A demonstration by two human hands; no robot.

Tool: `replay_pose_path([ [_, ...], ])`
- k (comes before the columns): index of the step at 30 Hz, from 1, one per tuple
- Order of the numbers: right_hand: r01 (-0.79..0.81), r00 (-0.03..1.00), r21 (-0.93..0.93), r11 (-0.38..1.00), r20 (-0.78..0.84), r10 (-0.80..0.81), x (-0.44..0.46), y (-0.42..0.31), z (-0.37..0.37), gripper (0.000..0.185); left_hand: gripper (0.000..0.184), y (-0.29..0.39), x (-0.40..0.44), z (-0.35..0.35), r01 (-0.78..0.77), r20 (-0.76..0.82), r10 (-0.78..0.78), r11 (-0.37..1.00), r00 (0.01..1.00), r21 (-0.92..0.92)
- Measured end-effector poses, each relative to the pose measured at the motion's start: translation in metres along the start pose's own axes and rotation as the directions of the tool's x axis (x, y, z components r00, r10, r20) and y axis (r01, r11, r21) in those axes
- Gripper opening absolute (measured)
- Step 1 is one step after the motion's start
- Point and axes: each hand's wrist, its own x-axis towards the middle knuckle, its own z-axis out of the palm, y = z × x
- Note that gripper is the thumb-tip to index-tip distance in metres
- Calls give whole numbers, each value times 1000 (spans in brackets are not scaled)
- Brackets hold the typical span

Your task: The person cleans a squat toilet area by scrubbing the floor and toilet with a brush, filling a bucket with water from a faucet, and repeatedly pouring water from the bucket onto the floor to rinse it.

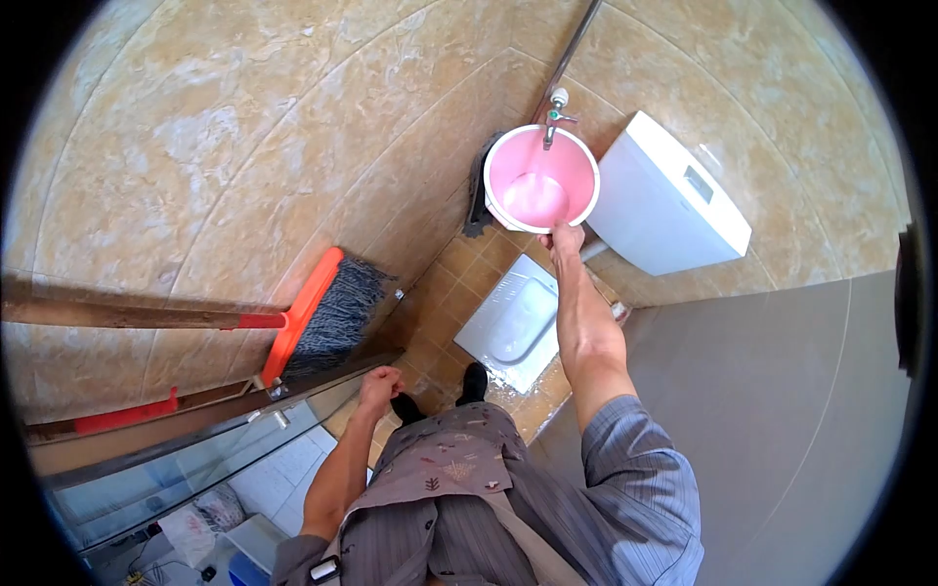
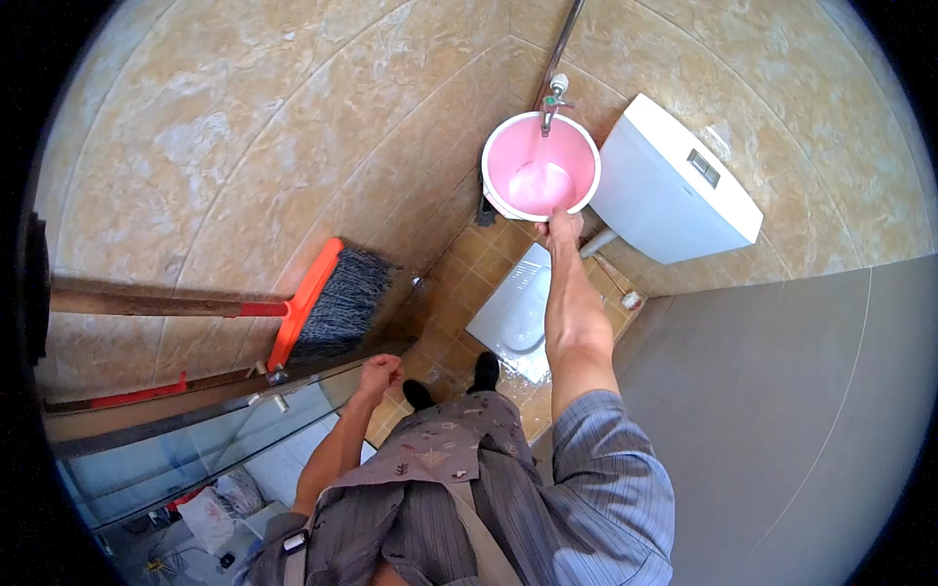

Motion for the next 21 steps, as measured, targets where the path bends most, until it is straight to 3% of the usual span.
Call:
replay_pose_path([
  [6,-39,999,-1,999,-27,39,1,-8,1,23,7,19,-1,14,-42,56,39,998,998,43],
  [9,38,998,-41,998,-43,-40,10,-1,-2,20,6,24,-1,22,-45,24,45,999,999,15],
  [14,-60,997,-45,997,-46,58,-6,-19,-1,17,5,24,2,25,-10,9,10,1000,1000,-27],
  [21,-71,996,-73,995,-56,67,-1,-17,-1,17,6,15,6,22,-12,59,11,1000,998,14],
])
